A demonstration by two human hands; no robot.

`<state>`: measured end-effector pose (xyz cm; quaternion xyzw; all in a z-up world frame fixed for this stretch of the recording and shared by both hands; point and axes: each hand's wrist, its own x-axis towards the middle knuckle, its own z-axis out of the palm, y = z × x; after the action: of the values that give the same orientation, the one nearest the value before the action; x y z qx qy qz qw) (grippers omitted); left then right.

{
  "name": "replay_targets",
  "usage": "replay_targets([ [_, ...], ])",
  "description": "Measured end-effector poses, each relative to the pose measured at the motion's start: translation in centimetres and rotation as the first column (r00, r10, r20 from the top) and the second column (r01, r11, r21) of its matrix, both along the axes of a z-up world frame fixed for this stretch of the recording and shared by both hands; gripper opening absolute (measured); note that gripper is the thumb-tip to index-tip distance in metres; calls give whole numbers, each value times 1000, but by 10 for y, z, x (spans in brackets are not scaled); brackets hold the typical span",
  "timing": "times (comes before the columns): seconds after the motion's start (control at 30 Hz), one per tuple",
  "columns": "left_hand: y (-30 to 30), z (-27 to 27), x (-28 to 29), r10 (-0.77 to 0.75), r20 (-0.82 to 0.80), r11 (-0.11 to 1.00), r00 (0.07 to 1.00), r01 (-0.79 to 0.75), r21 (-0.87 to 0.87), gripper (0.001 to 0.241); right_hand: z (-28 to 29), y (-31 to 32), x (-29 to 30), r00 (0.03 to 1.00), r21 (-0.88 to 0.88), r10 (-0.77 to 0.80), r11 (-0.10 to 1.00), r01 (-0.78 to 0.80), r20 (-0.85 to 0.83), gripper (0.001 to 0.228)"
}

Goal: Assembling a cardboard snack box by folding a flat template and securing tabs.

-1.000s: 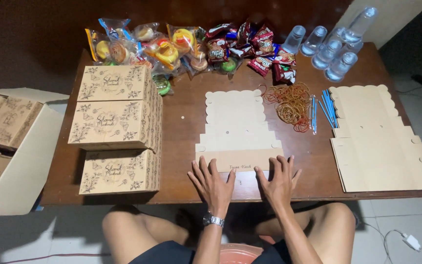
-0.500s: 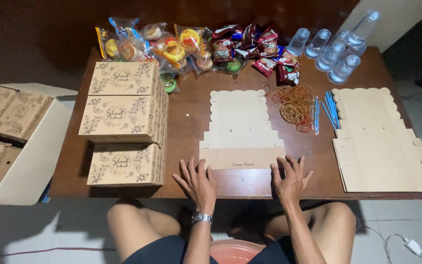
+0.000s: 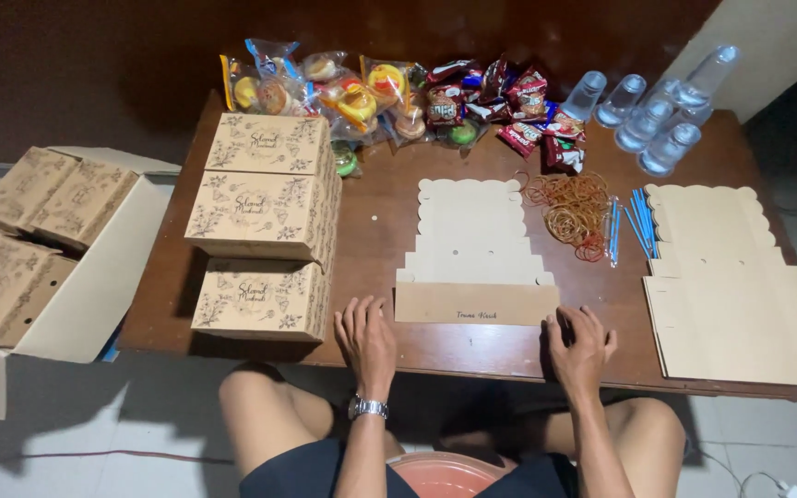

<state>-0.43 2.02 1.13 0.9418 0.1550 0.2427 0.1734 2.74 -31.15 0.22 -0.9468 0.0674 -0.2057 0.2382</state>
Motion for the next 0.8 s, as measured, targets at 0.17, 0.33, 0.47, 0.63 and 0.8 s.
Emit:
replay_targets([
  [0.17, -23, 10, 6, -174, 143, 980, 974, 185, -69, 21, -8, -9, 2, 994, -15, 31, 999, -30, 102, 28],
  [0.33, -66, 54, -4, -508, 85, 853, 857, 515, -84, 29, 24, 16, 0, 976, 7, 137, 990, -141, 167, 36],
  [0.47, -91, 40, -11, -670, 9, 741, 742, 669, -54, 46, 38, 34, 0, 879, -49, 389, 919, -391, 275, 26],
  [0.63, -91, 25, -10, -678, -78, 735, 731, 675, -61, 51, 27, 39, 0, 829, -92, 542, 840, -534, 136, 34],
  [0.8, -76, 24, -1, -664, -157, 746, 731, 662, -75, 40, 39, 36, 0, 897, -171, 358, 897, -408, -259, 61],
])
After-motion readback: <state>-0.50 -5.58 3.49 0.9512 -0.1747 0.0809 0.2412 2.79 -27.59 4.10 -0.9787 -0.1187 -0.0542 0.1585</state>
